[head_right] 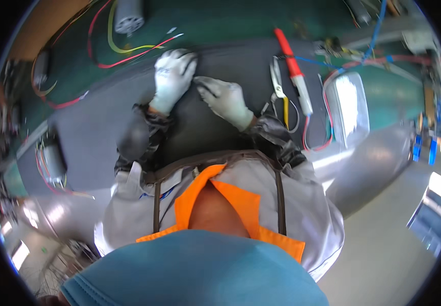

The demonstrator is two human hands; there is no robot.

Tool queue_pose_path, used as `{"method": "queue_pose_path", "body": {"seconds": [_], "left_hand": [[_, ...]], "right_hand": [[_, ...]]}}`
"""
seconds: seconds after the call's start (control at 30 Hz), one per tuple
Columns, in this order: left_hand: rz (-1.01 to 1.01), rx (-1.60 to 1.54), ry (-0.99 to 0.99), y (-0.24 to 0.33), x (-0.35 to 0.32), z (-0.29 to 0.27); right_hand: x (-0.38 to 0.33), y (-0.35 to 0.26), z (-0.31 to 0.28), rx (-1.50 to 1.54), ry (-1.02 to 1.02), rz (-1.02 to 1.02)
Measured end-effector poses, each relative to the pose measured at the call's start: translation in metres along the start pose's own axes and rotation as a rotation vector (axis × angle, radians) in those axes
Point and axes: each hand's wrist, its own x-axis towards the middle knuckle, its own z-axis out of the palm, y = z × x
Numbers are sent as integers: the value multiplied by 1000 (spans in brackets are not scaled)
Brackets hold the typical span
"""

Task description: Connecting wires to small electric motors and organizing them on an assembly line.

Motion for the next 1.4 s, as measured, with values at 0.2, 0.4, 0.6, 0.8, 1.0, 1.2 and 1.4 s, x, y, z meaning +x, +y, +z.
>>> {"method": "queue_pose_path", "body": {"seconds": [0.2, 0.4, 0.6, 0.8, 1.0, 1.2, 1.4], "left_hand": [[29, -51, -33, 12, 13, -2], [-19, -297, 33, 58, -19, 5], [-34, -480, -67, 51, -25, 16], [250, -232, -2, 51, -25, 17], [252, -255, -6, 46, -22, 19], [242, -291, -11, 45, -22, 21], [220, -330, -22, 46, -23, 21]], "right_hand": [[0, 10, -5, -29, 98, -162], [-4, 24, 1, -4, 64, -191], [-10, 19, -8, -9, 0, -15], [-13, 46, -11, 107, -64, 45], [-11, 32, -15, 185, -84, 50], [-10, 18, -18, 217, -112, 81], [-14, 32, -15, 249, -123, 131]]}}
